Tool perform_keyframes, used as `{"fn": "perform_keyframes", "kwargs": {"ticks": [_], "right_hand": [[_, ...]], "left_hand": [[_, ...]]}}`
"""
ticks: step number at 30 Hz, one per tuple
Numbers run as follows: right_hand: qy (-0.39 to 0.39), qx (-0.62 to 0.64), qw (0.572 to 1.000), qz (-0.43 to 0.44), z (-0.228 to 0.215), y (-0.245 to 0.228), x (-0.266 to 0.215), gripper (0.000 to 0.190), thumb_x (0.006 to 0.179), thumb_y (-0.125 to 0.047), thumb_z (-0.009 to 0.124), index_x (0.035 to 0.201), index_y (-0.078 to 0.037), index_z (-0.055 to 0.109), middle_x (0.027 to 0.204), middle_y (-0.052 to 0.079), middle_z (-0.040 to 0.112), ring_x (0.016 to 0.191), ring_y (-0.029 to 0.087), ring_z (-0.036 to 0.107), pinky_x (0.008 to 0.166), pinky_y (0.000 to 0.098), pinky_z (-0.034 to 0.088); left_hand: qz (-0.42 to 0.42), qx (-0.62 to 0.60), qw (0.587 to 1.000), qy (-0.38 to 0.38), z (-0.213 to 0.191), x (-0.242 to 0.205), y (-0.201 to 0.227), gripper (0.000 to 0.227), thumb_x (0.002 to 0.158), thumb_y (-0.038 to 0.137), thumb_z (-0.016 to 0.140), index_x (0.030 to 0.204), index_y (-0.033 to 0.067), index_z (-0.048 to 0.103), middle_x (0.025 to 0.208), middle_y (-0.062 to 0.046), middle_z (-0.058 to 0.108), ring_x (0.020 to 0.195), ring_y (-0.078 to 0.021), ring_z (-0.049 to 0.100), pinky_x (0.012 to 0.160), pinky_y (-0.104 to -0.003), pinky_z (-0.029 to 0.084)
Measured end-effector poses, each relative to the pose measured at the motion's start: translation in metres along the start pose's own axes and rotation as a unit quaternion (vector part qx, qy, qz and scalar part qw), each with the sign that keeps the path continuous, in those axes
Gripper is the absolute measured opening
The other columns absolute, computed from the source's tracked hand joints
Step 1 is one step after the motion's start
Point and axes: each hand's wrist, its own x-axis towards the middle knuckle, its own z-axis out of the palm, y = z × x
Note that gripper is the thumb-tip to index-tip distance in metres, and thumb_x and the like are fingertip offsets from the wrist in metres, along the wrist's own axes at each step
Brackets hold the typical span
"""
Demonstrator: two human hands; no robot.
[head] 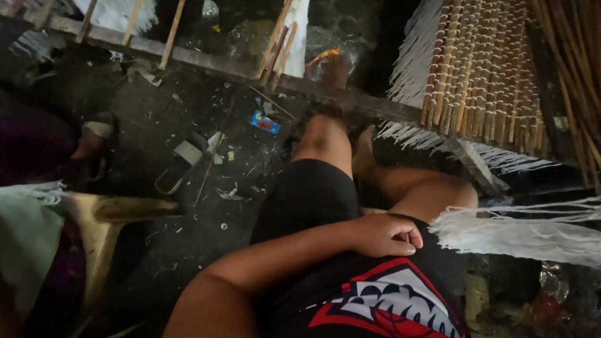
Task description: Wrapping and tying white string onto wooden sticks to create a woven product.
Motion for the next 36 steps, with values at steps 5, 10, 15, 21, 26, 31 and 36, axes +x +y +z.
{"fn": "perform_keyframes", "kwargs": {"ticks": [5, 10, 15, 21, 26, 31, 36], "right_hand": [[0.006, -0.027, 0.998, -0.062, 0.032, -0.003, 0.02, 0.051, 0.106, -0.021, 0.047, 0.152, 0.001, 0.054, 0.124, 0.015, 0.06, 0.102, 0.023, 0.057, 0.084, 0.0349, 0.044], [0.052, -0.069, 0.993, -0.079, 0.048, -0.019, 0.005, 0.041, 0.112, -0.016, 0.052, 0.151, -0.004, 0.055, 0.134, 0.013, 0.055, 0.11, 0.021, 0.053, 0.091, 0.0345, 0.042], [0.072, -0.12, 0.983, -0.121, 0.061, -0.053, -0.008, 0.036, 0.109, -0.001, 0.059, 0.145, 0.002, 0.061, 0.138, 0.019, 0.057, 0.12, 0.026, 0.057, 0.103, 0.0357, 0.045], [0.125, -0.127, 0.983, -0.036, 0.103, -0.143, -0.042, 0.021, 0.11, -0.014, 0.07, 0.13, -0.008, 0.071, 0.092, 0.001, 0.058, 0.061, 0.01, 0.05, 0.038, 0.0266, 0.036], [0.005, -0.249, 0.945, -0.21, 0.11, -0.19, -0.04, 0.023, 0.095, -0.007, 0.071, 0.117, -0.004, 0.075, 0.112, 0.008, 0.073, 0.097, 0.015, 0.068, 0.086, 0.0254, 0.048], [-0.066, -0.285, 0.924, -0.247, 0.111, -0.212, -0.039, 0.03, 0.094, -0.017, 0.066, 0.123, -0.012, 0.074, 0.113, 0.004, 0.073, 0.101, 0.015, 0.069, 0.09, 0.0289, 0.05], [-0.085, -0.282, 0.925, -0.242, 0.124, -0.225, -0.036, 0.035, 0.094, -0.019, 0.064, 0.128, -0.014, 0.073, 0.116, 0.004, 0.074, 0.107, 0.016, 0.07, 0.091, 0.03, 0.052]], "left_hand": [[-0.027, -0.014, 0.999, 0.019, -0.002, -0.002, 0.006, 0.039, 0.091, 0.039, 0.058, 0.123, 0.0204, 0.068, 0.12, 0.0, 0.074, 0.11, -0.0152, 0.069, 0.095, -0.031, 0.051], [-0.039, -0.045, 0.998, 0.003, -0.008, -0.011, 0.013, 0.035, 0.094, 0.037, 0.058, 0.123, 0.0191, 0.067, 0.118, -0.002, 0.072, 0.108, -0.0147, 0.068, 0.094, -0.03, 0.049], [-0.042, -0.062, 0.997, -0.017, -0.013, -0.013, 0.019, 0.035, 0.096, 0.034, 0.057, 0.126, 0.0164, 0.066, 0.117, -0.005, 0.071, 0.108, -0.0162, 0.067, 0.095, -0.031, 0.049], [-0.032, -0.018, 0.999, 0.028, -0.012, -0.015, 0.008, 0.032, 0.093, 0.037, 0.06, 0.12, 0.0228, 0.069, 0.109, 0.002, 0.073, 0.098, -0.0099, 0.067, 0.089, -0.025, 0.047], [0.121, 0.138, 0.941, 0.284, -0.053, -0.008, 0.052, 0.019, 0.102, 0.017, 0.055, 0.115, 0.0067, 0.063, 0.121, -0.014, 0.059, 0.1, -0.0239, 0.064, 0.077, -0.033, 0.053], [0.202, -0.064, 0.949, 0.234, -0.055, -0.007, 0.132, 0.033, 0.104, 0.017, 0.056, 0.136, 0.0109, 0.059, 0.134, -0.007, 0.061, 0.074, -0.01, 0.05, 0.059, -0.026, 0.042], [0.228, -0.145, 0.944, 0.189, -0.048, 0.002, 0.143, 0.034, 0.102, 0.026, 0.066, 0.131, 0.0082, 0.065, 0.1, -0.003, 0.07, 0.085, -0.0104, 0.067, 0.07, -0.031, 0.054]]}}
